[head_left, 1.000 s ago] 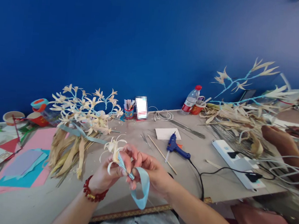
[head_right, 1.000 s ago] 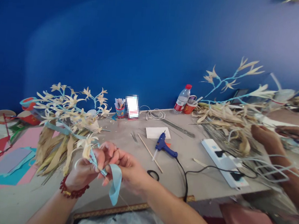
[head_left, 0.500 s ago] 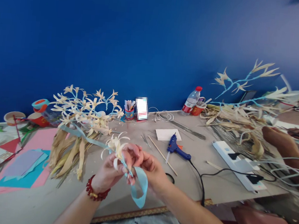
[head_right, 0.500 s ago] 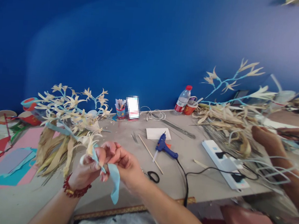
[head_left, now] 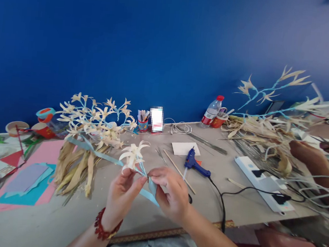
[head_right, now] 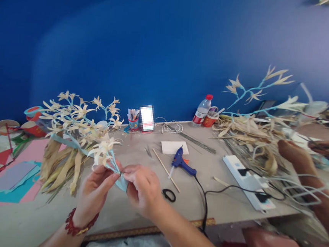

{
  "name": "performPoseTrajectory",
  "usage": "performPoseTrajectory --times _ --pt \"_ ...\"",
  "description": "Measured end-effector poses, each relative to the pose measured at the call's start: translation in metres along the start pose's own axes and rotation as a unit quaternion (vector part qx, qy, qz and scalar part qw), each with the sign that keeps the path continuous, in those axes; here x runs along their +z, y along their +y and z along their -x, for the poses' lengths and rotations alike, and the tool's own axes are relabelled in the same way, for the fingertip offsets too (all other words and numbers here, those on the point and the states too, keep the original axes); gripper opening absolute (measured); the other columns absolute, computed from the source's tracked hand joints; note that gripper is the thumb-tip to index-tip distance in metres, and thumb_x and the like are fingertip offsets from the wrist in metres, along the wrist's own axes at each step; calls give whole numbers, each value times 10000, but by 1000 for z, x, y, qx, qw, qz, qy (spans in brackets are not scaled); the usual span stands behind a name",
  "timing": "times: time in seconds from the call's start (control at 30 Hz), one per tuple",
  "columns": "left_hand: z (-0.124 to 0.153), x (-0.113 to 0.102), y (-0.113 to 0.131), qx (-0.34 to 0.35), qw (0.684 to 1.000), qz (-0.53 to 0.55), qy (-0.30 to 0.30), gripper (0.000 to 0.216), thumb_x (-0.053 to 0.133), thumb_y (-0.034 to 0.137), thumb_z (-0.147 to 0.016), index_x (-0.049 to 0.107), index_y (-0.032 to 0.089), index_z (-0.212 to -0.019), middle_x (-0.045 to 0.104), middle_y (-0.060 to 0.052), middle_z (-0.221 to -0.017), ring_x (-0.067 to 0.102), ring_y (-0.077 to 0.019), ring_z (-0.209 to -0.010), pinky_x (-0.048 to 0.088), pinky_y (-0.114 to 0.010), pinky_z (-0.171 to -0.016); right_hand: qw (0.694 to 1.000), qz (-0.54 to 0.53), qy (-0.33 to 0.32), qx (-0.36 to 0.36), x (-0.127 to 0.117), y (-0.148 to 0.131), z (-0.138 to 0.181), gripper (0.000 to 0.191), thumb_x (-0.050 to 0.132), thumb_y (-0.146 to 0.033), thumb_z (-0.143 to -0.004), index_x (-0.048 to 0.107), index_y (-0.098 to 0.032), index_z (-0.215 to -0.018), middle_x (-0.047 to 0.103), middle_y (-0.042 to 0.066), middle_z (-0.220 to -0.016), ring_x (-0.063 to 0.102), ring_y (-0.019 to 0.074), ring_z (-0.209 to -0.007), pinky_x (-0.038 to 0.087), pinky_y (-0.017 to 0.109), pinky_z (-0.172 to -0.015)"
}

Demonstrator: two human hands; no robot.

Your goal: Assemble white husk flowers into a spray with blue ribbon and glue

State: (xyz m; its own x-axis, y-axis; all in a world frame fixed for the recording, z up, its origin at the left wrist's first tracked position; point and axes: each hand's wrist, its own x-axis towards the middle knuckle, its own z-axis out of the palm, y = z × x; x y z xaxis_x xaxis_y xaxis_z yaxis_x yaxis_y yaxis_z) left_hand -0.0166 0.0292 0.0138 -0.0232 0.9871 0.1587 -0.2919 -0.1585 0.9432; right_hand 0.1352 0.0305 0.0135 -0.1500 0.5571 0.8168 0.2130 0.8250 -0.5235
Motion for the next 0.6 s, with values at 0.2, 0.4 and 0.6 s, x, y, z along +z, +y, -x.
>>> performPoseTrajectory --times 0.2,0.4,0.6 --pt "-2 4 8 -53 992 95 -67 80 711 223 -762 704 181 -831 625 -22 -797 559 -131 -683 466 -245 -635 919 -305 27 249 6 -8 -2 76 643 -217 -855 576 -204 -823 656 44 -822 645 164 -752 526 295 -662" --pt "-5 6 16 -80 976 148 -137 96 728 251 -726 681 168 -737 544 -10 -744 543 -127 -633 455 -251 -567 758 -518 56 394 10 -13 -9 262 800 -259 -718 556 -167 -697 674 5 -742 636 107 -586 511 231 -596" --pt "-9 -3 14 -68 980 109 -150 176 769 331 -691 694 174 -667 558 -32 -663 607 -199 -703 498 -300 -605 705 -554 26 441 9 -16 -13 325 837 -270 -672 533 -153 -668 700 14 -726 677 117 -571 504 203 -564"
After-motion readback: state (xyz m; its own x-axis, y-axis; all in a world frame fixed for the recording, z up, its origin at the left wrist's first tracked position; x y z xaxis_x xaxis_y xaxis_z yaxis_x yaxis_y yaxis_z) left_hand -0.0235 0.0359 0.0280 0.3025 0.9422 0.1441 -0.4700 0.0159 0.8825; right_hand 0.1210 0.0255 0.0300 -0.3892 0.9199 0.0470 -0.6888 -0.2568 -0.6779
